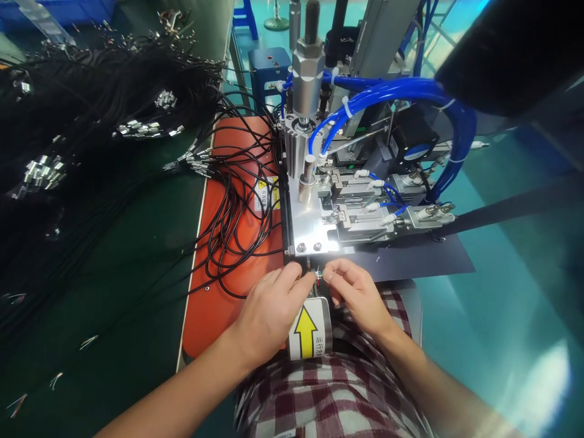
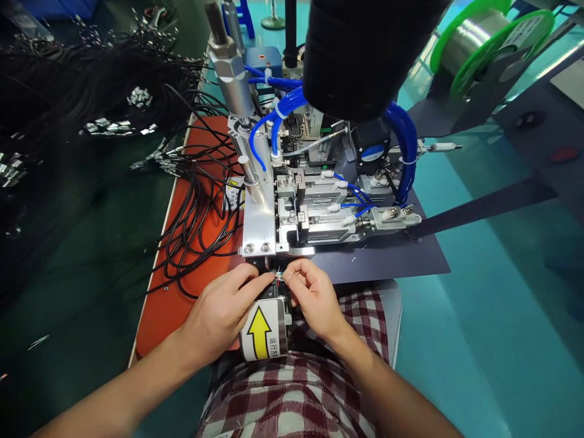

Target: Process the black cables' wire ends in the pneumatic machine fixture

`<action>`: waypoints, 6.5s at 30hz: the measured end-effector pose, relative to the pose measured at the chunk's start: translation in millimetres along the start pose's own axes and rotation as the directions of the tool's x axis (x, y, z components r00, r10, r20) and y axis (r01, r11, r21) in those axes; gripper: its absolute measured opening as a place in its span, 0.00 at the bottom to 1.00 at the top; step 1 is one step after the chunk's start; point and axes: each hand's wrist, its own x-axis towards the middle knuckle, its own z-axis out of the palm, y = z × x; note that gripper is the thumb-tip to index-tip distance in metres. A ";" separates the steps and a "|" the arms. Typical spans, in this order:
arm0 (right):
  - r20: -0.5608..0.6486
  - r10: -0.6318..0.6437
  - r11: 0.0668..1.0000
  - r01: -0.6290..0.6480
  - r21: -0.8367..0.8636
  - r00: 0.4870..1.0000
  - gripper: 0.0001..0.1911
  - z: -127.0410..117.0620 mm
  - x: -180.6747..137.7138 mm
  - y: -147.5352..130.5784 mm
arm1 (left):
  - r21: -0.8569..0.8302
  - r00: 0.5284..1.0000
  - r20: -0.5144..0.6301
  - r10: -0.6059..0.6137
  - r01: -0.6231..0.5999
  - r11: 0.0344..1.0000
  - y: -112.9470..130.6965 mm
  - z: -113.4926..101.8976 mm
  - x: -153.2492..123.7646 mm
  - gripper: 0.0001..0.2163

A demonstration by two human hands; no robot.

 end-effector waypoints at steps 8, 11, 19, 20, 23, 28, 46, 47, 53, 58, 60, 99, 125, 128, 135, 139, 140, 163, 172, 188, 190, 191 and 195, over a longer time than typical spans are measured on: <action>-0.049 -0.177 0.968 0.165 -0.188 0.983 0.08 0.0 -4.8 18.3 | 0.002 1.000 -0.004 0.007 -0.007 1.000 1.9 -2.3 -0.7 0.16; -0.056 -0.197 0.959 0.181 -0.220 0.979 0.08 0.6 -5.3 18.8 | -0.011 1.000 -0.012 0.010 -0.010 1.000 2.2 -2.2 -0.8 0.15; -0.032 0.005 0.998 -0.008 -0.067 0.999 0.08 3.2 -4.8 6.0 | -0.022 1.000 -0.007 0.028 -0.028 0.999 -0.2 -1.6 -0.8 0.13; -0.039 -0.003 0.995 -0.001 -0.098 0.999 0.08 3.0 -5.1 5.8 | -0.028 0.999 -0.006 0.033 -0.033 0.999 -0.5 -1.5 -0.7 0.13; -0.072 -0.080 0.971 0.061 -0.232 0.994 0.07 2.7 -6.9 5.4 | -0.017 0.999 -0.004 0.046 -0.046 0.999 -0.3 -1.6 0.0 0.13; -0.106 -0.086 0.961 0.054 -0.272 0.991 0.07 4.9 -6.2 0.0 | 0.011 0.999 0.004 0.041 -0.041 0.999 1.0 -3.0 1.9 0.13; -0.141 -0.208 0.913 0.140 -0.383 0.968 0.07 6.0 -5.0 -2.6 | -0.053 0.999 0.034 0.023 -0.021 0.998 -1.5 -0.6 -1.2 0.13; -0.134 -0.247 0.893 0.172 -0.416 0.960 0.07 6.7 -4.9 -1.2 | -0.053 0.999 0.040 0.020 -0.018 0.998 -1.6 -0.6 -1.0 0.13; -0.125 -0.353 0.856 0.266 -0.443 0.927 0.06 10.3 -6.2 7.0 | -0.078 0.999 0.045 0.026 -0.022 0.997 -1.0 -2.2 -0.8 0.13; -0.155 -0.257 0.888 0.170 -0.427 0.954 0.07 9.9 -7.1 10.3 | -0.090 0.999 0.027 0.033 -0.031 0.995 -0.6 -1.3 -0.6 0.12; -0.155 -0.200 0.894 0.115 -0.433 0.968 0.08 8.2 -7.1 8.4 | -0.096 0.999 0.029 0.029 -0.027 0.995 -1.3 -0.5 -0.8 0.12; -0.123 -0.079 0.977 0.052 -0.206 0.989 0.13 13.1 4.2 3.3 | -0.129 0.995 0.094 -0.043 0.055 0.990 -6.1 7.0 -4.0 0.13; -0.168 -0.275 0.866 0.168 -0.470 0.947 0.11 16.3 -13.0 15.0 | -0.173 0.997 0.045 -0.064 0.071 0.982 -13.3 2.6 -7.9 0.12; -0.051 -0.387 0.708 0.261 -0.656 0.921 0.09 12.9 -14.9 8.8 | -0.167 0.996 0.063 -0.067 0.077 0.983 -11.9 -0.5 -6.5 0.13; -0.056 -0.309 0.797 0.226 -0.561 0.949 0.10 12.3 -8.6 4.7 | -0.150 0.996 0.069 -0.056 0.066 0.986 -12.2 1.0 -8.1 0.13; -0.079 -0.114 0.968 0.094 -0.231 0.990 0.14 11.2 -3.0 12.5 | -0.101 0.993 0.099 -0.059 0.069 0.993 -11.5 -0.2 -9.7 0.15; -0.069 -0.072 0.986 0.061 -0.157 0.995 0.15 10.8 -2.0 14.8 | -0.078 0.992 0.105 -0.066 0.074 0.994 -11.2 -0.5 -9.9 0.14; -0.007 0.090 0.951 -0.084 0.297 0.996 0.23 22.0 15.0 24.2 | 0.141 0.983 0.132 -0.124 0.105 0.984 -11.9 15.5 -21.0 0.22; 0.047 0.067 0.963 -0.077 0.258 0.997 0.22 17.3 12.6 21.7 | 0.103 0.966 0.194 -0.170 0.152 0.983 -6.5 11.3 -15.4 0.22; -0.020 -0.049 0.986 0.052 0.161 0.999 0.21 22.9 8.4 33.1 | 0.186 0.959 0.188 -0.213 0.179 0.966 2.0 10.8 -14.4 0.23; -0.036 -0.028 0.982 0.034 0.185 0.999 0.24 24.4 10.1 30.0 | 0.191 0.958 0.177 -0.226 0.192 0.963 1.7 13.3 -15.9 0.23; -0.054 -0.023 0.980 0.033 0.195 0.998 0.24 25.6 10.9 29.6 | 0.193 0.956 0.176 -0.235 0.201 0.961 1.8 14.6 -16.4 0.23; -0.086 -0.024 0.970 0.043 0.237 0.996 0.23 30.8 13.8 32.7 | 0.171 0.949 0.163 -0.270 0.243 0.955 3.7 14.7 -14.3 0.21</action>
